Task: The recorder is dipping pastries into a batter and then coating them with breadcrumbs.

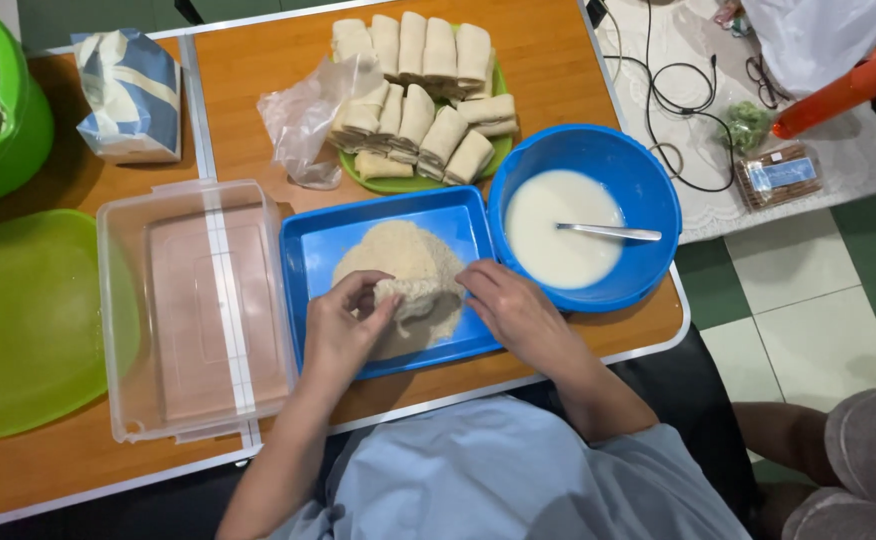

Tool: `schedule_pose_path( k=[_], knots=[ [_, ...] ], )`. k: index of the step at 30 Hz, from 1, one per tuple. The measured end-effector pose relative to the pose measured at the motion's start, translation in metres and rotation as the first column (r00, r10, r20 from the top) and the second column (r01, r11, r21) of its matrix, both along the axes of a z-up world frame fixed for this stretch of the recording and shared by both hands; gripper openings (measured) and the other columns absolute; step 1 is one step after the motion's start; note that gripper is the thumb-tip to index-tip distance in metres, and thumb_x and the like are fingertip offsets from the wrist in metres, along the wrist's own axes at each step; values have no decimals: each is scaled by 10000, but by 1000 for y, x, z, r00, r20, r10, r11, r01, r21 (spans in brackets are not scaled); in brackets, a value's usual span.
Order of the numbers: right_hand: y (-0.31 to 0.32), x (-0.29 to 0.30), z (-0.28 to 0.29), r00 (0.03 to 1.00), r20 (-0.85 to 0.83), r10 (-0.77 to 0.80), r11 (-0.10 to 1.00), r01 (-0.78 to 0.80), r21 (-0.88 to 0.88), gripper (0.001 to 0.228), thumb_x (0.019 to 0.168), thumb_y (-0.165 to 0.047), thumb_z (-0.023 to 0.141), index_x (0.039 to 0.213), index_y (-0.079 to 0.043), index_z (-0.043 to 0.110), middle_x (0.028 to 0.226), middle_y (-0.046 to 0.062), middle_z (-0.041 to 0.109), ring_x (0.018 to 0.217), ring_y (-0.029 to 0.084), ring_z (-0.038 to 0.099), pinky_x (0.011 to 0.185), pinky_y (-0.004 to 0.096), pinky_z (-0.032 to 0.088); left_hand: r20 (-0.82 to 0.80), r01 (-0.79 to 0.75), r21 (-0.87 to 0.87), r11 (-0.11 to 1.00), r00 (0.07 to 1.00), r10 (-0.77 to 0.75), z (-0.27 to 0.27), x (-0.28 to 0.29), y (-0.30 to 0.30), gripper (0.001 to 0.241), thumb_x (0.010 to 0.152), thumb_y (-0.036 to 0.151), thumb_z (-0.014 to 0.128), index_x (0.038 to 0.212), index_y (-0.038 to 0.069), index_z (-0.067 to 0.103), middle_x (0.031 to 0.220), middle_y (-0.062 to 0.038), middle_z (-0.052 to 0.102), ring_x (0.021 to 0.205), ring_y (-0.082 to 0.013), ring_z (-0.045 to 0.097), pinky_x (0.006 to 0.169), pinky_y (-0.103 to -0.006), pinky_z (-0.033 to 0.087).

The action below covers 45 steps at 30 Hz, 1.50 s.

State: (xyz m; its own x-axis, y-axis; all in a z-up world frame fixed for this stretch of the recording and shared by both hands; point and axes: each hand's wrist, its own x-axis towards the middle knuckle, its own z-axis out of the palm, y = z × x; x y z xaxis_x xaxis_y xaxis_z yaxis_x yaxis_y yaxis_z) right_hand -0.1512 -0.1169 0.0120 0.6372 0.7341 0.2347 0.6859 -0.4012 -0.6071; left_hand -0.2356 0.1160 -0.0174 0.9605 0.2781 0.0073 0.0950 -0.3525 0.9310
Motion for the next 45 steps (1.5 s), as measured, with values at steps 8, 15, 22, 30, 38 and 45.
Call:
schedule_pose_path(
  k=[8, 15, 22, 30, 38, 45],
  knots=[
    [25, 7, -9, 996, -26, 84, 983, -87, -163, 700, 736, 8, 750, 1392, -16, 507, 1441, 216, 507, 1292, 414, 529, 1035, 461, 466, -59, -77, 64, 995, 995, 80, -7, -2, -1, 257, 851, 153, 806, 1070, 39, 736, 828, -110, 774, 733, -151, 756, 662, -288, 577],
    [41, 12, -27, 992, 47, 121, 961, -105, -257, 794, 688, 98, 685, 1446, -31, 488, 1515, 236, 460, 1344, 427, 481, 1083, 471, 431, 5, -91, 400, 912, 995, 97, -2, -1, -2, 261, 822, 227, 819, 1046, 107, 762, 931, -85, 720, 787, -270, 712, 687, -399, 554],
    [49, 15, -29, 995, 19, 103, 959, -94, -266, 734, 691, 89, 652, 1402, -50, 531, 1499, 220, 486, 1296, 422, 513, 1041, 469, 454, 102, -127, 525, 841, 991, 86, -9, 0, 3, 288, 798, 264, 832, 1034, 113, 762, 922, -76, 714, 885, -284, 683, 777, -420, 520],
    [46, 22, -51, 999, 16, 37, 985, -34, -167, 340, 749, 87, 631, 1069, -30, 630, 1057, 180, 626, 1022, 407, 632, 863, 473, 530, 54, -111, 529, 841, 994, 98, -16, 2, 5, 293, 802, 291, 841, 968, 67, 750, 905, -92, 718, 871, -293, 680, 787, -421, 531],
    [45, 20, -35, 1000, -4, 7, 998, -7, -67, 188, 768, 84, 632, 935, -3, 640, 942, 187, 646, 934, 414, 651, 773, 480, 537, 70, -135, 566, 813, 991, 116, -11, 5, 2, 289, 789, 287, 843, 951, 64, 755, 929, -106, 725, 877, -312, 670, 782, -436, 524],
    [57, 5, 0, 998, 31, 57, 998, -57, 10, 227, 810, 64, 631, 1033, 18, 646, 1005, 193, 650, 983, 410, 652, 830, 476, 539, 67, -140, 559, 818, 990, 123, -11, 5, 1, 298, 799, 277, 842, 993, 71, 749, 906, -103, 724, 882, -308, 674, 780, -436, 521]
  ],
)
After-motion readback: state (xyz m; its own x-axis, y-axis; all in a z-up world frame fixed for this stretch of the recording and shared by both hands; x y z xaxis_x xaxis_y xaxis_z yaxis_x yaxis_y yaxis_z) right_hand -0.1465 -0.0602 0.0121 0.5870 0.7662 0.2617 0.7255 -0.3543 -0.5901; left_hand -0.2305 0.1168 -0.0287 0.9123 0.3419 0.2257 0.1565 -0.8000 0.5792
